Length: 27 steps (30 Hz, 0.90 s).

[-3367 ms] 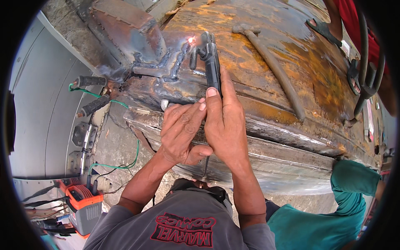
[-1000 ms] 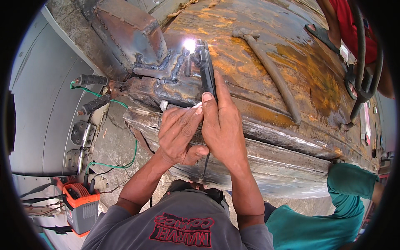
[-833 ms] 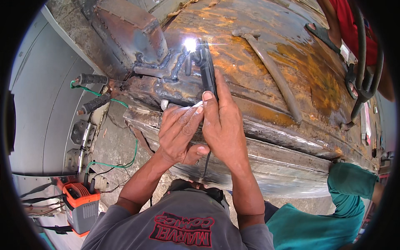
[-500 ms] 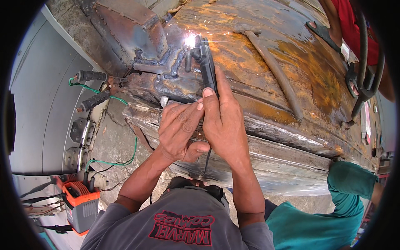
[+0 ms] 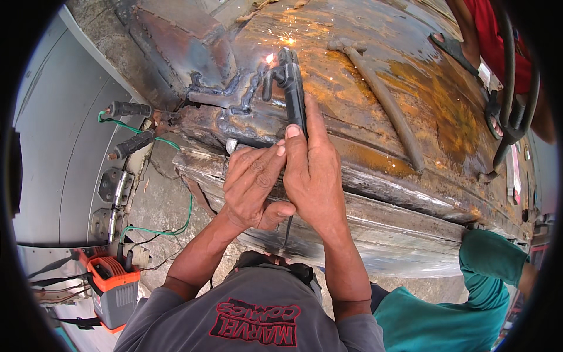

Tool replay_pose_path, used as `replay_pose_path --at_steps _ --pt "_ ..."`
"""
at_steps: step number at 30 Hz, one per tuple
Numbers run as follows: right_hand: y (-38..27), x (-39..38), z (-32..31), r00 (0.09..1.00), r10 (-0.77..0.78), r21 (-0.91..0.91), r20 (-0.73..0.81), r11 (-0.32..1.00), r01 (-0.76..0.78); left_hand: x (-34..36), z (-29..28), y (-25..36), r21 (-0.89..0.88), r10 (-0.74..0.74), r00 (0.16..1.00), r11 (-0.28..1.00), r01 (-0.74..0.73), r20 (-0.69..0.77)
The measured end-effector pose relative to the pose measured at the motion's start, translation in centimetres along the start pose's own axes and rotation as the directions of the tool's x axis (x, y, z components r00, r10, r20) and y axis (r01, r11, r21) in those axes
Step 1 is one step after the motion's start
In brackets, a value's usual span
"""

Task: The person uses a welding torch to join metal pieces on a large, rusty metal structure. They repeatedly weld seams and then use a hammer to chip away slag from the welds. Two other people are present nearby, observing the work.

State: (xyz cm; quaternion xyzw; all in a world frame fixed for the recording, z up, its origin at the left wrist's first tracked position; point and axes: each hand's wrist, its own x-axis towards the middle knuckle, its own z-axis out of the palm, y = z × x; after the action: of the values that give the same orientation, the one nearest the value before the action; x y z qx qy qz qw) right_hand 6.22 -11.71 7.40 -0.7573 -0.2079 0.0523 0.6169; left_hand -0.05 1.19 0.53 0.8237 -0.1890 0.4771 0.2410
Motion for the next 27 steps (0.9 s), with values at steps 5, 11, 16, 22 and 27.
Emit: replay_pose_path --at_steps 5,11,16,22,27 --pt "0.2 0.2 0.0 1.0 -0.013 -0.026 0.008 1.0 0.014 0.0 0.1 0.0 0.01 0.0 1.0 1.0 0.0 -0.007" --pt "0.5 0.3 0.0 0.999 -0.041 -0.068 0.023 0.997 0.043 0.1 -0.1 0.1 0.029 -0.018 1.0 0.999 0.018 0.001" --pt "0.9 0.5 0.0 0.999 -0.041 -0.102 0.027 0.994 0.043 0.1 0.0 0.2 0.024 -0.025 1.0 0.999 0.025 -0.006" --pt "0.8 0.6 -0.1 0.997 -0.074 -0.085 0.017 0.994 0.075 0.0 0.0 0.2 0.043 -0.022 1.0 0.999 0.021 0.002" --pt "0.6 0.6 -0.1 0.999 -0.024 -0.08 0.033 0.996 0.027 0.0 0.2 0.0 0.008 -0.015 1.0 1.0 0.016 -0.016"
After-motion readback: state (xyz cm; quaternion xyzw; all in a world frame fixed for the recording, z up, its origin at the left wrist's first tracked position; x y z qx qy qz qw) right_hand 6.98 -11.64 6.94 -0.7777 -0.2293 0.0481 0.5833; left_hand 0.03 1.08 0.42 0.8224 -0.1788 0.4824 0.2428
